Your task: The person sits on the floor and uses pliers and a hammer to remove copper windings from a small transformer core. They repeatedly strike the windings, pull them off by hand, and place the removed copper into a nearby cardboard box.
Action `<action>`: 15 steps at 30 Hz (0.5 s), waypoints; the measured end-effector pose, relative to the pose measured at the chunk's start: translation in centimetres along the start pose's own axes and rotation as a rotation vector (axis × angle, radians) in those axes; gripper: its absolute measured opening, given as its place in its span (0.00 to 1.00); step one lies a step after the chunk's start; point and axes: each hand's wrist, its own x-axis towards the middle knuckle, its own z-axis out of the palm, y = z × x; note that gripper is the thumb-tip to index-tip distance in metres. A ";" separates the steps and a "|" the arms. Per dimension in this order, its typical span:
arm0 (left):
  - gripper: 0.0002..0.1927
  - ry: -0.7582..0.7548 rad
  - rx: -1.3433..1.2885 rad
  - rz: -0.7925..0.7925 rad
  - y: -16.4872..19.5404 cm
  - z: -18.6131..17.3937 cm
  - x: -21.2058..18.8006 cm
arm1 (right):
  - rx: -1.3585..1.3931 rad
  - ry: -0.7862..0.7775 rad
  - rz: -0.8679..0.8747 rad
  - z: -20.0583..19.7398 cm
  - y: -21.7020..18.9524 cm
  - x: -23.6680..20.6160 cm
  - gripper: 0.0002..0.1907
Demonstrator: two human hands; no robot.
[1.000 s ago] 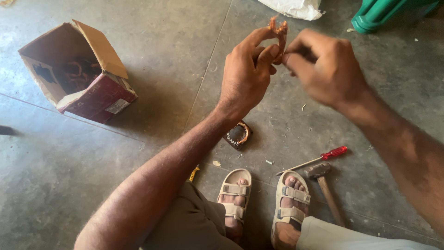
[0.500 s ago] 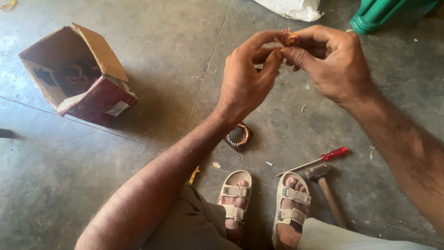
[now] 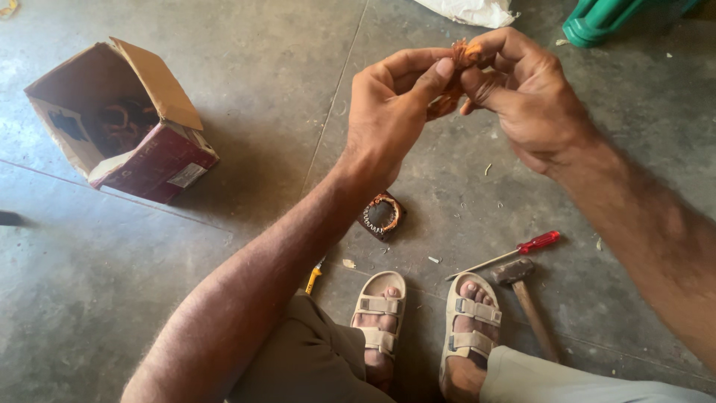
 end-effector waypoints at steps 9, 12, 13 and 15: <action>0.15 0.029 -0.106 -0.023 0.1 0.5 0.2 | 0.266 0.009 -0.015 0.4 1.4 -0.3 0.03; 0.14 0.104 0.079 0.008 0.3 0.7 0.2 | 0.246 0.008 -0.016 1.0 1.0 -0.3 0.06; 0.13 0.106 0.108 0.055 0.4 0.7 0.2 | 0.219 0.002 -0.017 1.2 0.8 -0.3 0.08; 0.11 0.107 0.164 0.147 0.6 0.6 0.3 | 0.101 0.003 -0.051 1.7 0.3 -0.4 0.15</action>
